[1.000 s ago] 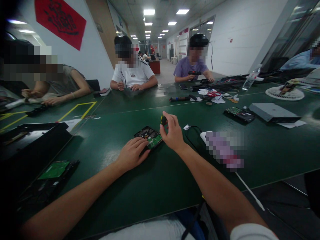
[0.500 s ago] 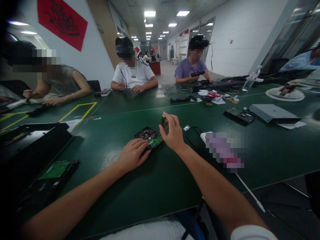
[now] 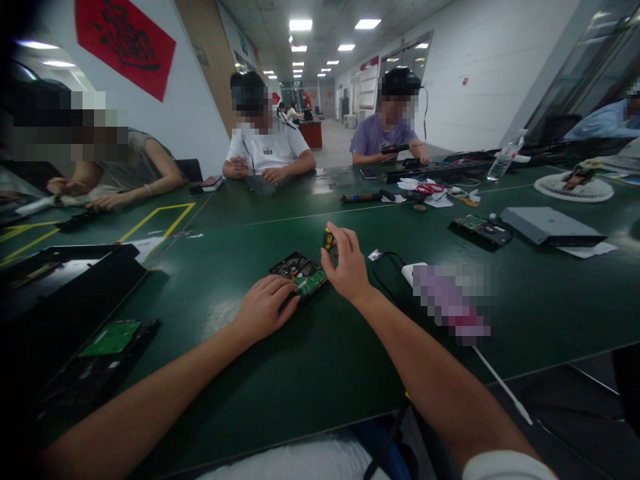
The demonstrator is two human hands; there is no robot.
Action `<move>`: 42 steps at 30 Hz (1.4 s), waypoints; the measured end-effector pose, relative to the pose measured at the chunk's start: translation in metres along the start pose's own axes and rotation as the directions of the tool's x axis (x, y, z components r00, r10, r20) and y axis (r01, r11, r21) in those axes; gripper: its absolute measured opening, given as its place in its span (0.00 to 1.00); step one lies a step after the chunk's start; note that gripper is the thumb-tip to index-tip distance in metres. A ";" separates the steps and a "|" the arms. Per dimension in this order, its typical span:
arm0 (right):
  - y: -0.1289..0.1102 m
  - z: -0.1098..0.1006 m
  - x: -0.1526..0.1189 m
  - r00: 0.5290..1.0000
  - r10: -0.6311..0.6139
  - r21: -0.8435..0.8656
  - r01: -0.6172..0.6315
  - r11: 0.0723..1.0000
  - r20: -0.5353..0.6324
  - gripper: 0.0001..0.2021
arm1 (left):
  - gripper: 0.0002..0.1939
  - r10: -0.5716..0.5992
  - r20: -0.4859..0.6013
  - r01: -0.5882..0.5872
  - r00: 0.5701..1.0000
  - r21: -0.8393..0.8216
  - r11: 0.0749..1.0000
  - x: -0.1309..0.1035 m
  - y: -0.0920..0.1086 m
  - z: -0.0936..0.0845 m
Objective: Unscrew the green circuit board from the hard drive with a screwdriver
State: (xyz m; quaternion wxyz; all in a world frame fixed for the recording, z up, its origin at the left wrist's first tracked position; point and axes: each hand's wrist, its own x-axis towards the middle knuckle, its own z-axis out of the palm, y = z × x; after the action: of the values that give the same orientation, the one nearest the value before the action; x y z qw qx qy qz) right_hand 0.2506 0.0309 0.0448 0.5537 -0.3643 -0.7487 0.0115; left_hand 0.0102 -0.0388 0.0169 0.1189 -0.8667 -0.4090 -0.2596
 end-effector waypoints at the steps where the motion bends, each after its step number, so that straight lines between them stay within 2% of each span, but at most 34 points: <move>1: 0.000 0.000 0.000 1.000 -0.005 0.005 0.005 1.000 -0.003 0.29 | 0.12 -0.005 -0.004 0.005 1.000 0.001 1.000 0.000 0.000 0.000; 15: 0.002 0.000 0.001 1.000 -0.027 0.007 0.027 1.000 -0.009 0.31 | 0.11 -0.020 -0.010 0.021 1.000 0.059 0.998 -0.001 -0.002 0.002; 24: -0.001 -0.001 0.002 1.000 -0.014 -0.008 0.014 1.000 -0.005 0.29 | 0.13 -0.029 0.021 0.029 0.999 0.000 1.000 -0.002 -0.003 0.007; 31: 0.000 0.001 -0.001 0.999 -0.031 0.023 0.031 0.999 0.007 0.32 | 0.17 0.009 0.069 -0.008 0.998 -0.017 1.000 -0.001 -0.004 0.005; 42: 0.005 0.004 -0.002 1.000 -0.016 0.001 0.016 1.000 0.000 0.32 | 0.16 0.051 0.039 -0.051 0.998 -0.008 0.999 0.000 -0.002 0.002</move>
State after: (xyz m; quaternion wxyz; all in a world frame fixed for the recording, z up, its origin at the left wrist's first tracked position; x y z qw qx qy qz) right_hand 0.2506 0.0353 0.0400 0.5539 -0.3582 -0.7516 0.0074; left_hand 0.0098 -0.0367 0.0150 0.1145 -0.8821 -0.3882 -0.2409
